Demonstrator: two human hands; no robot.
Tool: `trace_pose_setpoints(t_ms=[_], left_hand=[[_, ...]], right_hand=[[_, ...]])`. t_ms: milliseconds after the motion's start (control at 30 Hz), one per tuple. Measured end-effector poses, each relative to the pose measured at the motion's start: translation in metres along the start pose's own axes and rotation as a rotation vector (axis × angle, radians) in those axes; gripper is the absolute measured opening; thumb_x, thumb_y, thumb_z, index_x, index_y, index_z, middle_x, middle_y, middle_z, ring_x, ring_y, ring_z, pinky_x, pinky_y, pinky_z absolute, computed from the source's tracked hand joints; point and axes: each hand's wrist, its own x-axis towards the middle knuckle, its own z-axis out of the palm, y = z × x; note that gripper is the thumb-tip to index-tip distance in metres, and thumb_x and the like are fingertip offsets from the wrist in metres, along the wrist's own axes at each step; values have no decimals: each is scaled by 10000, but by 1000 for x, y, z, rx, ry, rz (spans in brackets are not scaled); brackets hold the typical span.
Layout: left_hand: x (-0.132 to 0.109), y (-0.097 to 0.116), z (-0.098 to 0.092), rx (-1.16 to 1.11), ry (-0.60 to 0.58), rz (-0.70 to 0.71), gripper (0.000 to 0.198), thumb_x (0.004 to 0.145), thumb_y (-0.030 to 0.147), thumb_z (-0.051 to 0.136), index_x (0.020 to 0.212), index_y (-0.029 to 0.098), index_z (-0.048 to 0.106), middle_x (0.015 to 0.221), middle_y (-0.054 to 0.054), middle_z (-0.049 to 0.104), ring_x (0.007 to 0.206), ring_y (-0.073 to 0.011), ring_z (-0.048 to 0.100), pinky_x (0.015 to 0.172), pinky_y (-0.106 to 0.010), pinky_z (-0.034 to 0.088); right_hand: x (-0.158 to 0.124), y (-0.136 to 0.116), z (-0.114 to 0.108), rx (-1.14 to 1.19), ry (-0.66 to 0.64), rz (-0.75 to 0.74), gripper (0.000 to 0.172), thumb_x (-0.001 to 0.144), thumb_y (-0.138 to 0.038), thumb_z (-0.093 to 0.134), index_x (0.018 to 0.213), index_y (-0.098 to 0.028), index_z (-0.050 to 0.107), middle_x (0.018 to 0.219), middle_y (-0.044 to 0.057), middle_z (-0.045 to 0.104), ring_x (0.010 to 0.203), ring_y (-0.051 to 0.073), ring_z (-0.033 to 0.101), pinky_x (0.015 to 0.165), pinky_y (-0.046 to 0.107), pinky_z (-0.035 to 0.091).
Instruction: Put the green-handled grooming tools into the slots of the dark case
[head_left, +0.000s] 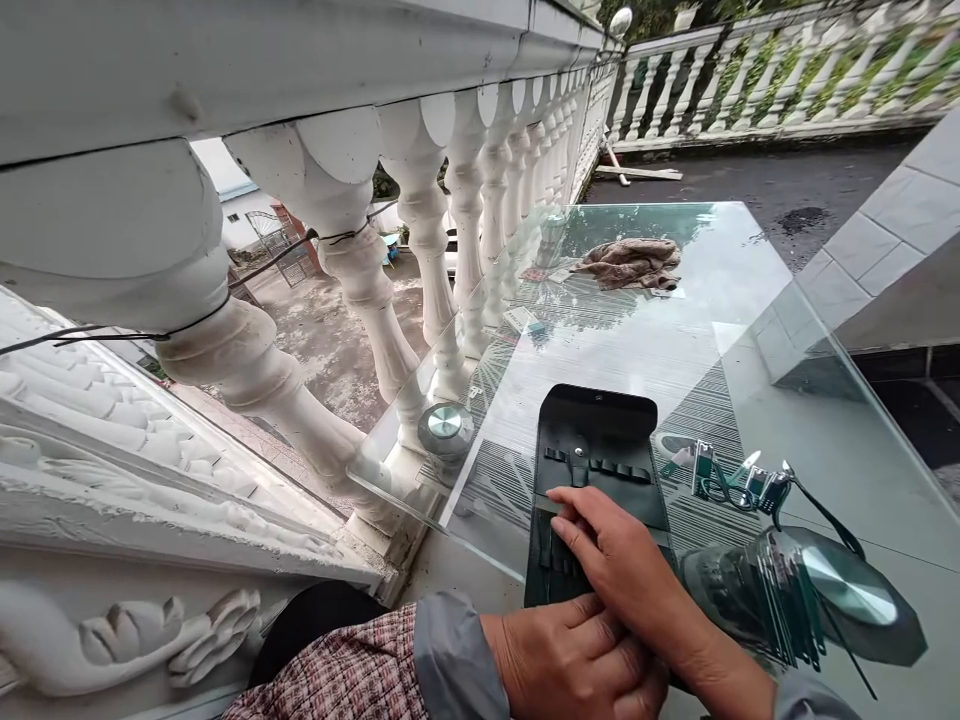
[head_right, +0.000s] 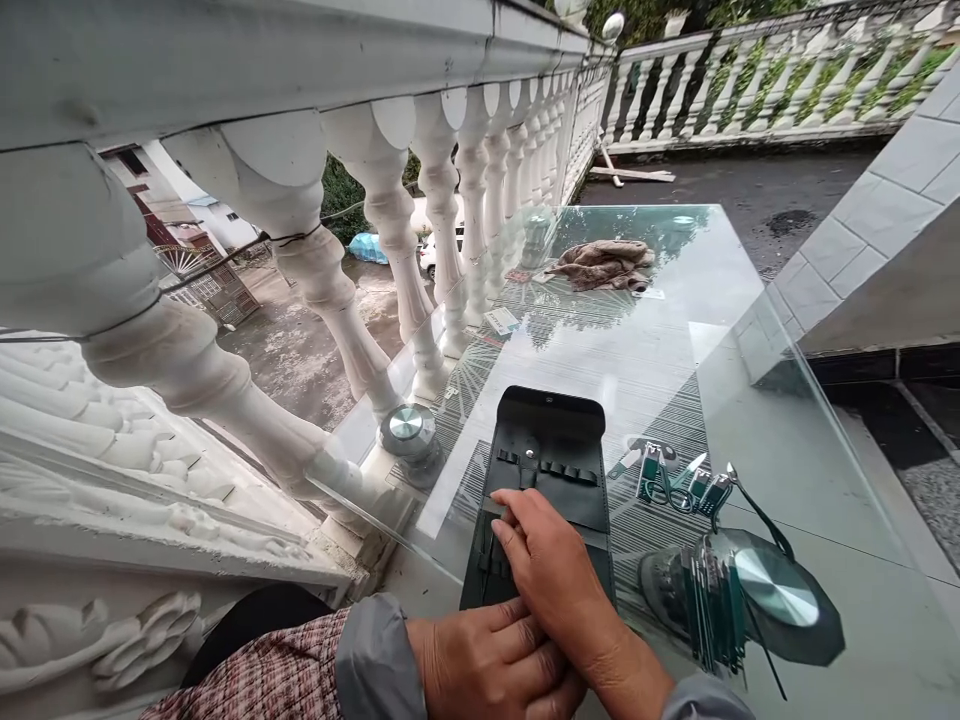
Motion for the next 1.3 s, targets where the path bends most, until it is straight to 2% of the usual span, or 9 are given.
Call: trace_pose_setpoints(t_ms=[167,267,333,400,500,667,800,967,1300], left_hand=[[-1,-6,-1,93,3,-26,264,915,271,434,1059,109,585,1129,-133,620,1046,-219,593,925,-341,467],[-2,-7,-3,122,-42,-46,272,919,272,441,1086,104,574,1178,-142,595,1095,-236,569,935,-355,471],[-4,-6,-4,134,-56,-43,290,926,279,437,1123,104,558,1207,-152,577,1110,-244,561,945,-377,471],[-5,-6,-2,155,-92,-24,348,940,309,420,1195,94,519,1242,-171,547,1129,-255,549,963,-399,464],[-6,-5,1,161,-88,-19,363,938,300,426,1221,86,508,1250,-177,540,1143,-268,538,975,-411,459],[-4,-7,6,138,-55,-32,350,924,264,424,1204,79,525,1236,-173,552,1160,-291,518,979,-422,456],[-2,-7,7,124,-65,-31,349,920,252,425,1204,69,516,1254,-193,530,1172,-293,508,980,-424,452],[-2,-7,9,135,-84,-23,344,922,237,416,1211,67,492,1291,-217,487,1170,-270,514,993,-428,438],[-2,-8,7,130,-49,-28,342,916,232,406,1196,74,522,1233,-174,554,1158,-278,522,975,-413,455]], right_hand=[[-4,6,-42,-18,312,86,287,811,-357,472,1032,-215,586,865,35,617,772,164,577,746,301,451],[-12,19,-77,-110,477,260,336,774,-422,502,1031,-226,597,840,29,631,725,167,583,712,302,443],[-20,28,-97,-186,518,364,323,752,-439,509,977,-232,613,798,23,638,697,173,584,665,297,435],[-30,37,-111,-269,479,426,270,741,-434,502,878,-238,627,749,17,641,669,178,580,605,287,416],[-45,49,-121,-378,324,471,202,735,-404,488,739,-246,615,685,5,635,618,176,564,548,278,381],[-63,63,-121,-549,187,472,163,753,-363,469,713,-253,582,741,-3,642,630,175,546,524,271,339],[-69,65,-115,-568,81,436,183,776,-386,475,687,-242,544,714,-10,611,611,157,524,521,261,325],[-70,62,-105,-597,74,414,207,765,-410,512,663,-230,522,702,-8,585,611,151,512,506,257,303],[-67,62,-104,-612,81,402,177,758,-332,488,624,-234,549,632,3,584,549,150,503,489,260,288]])
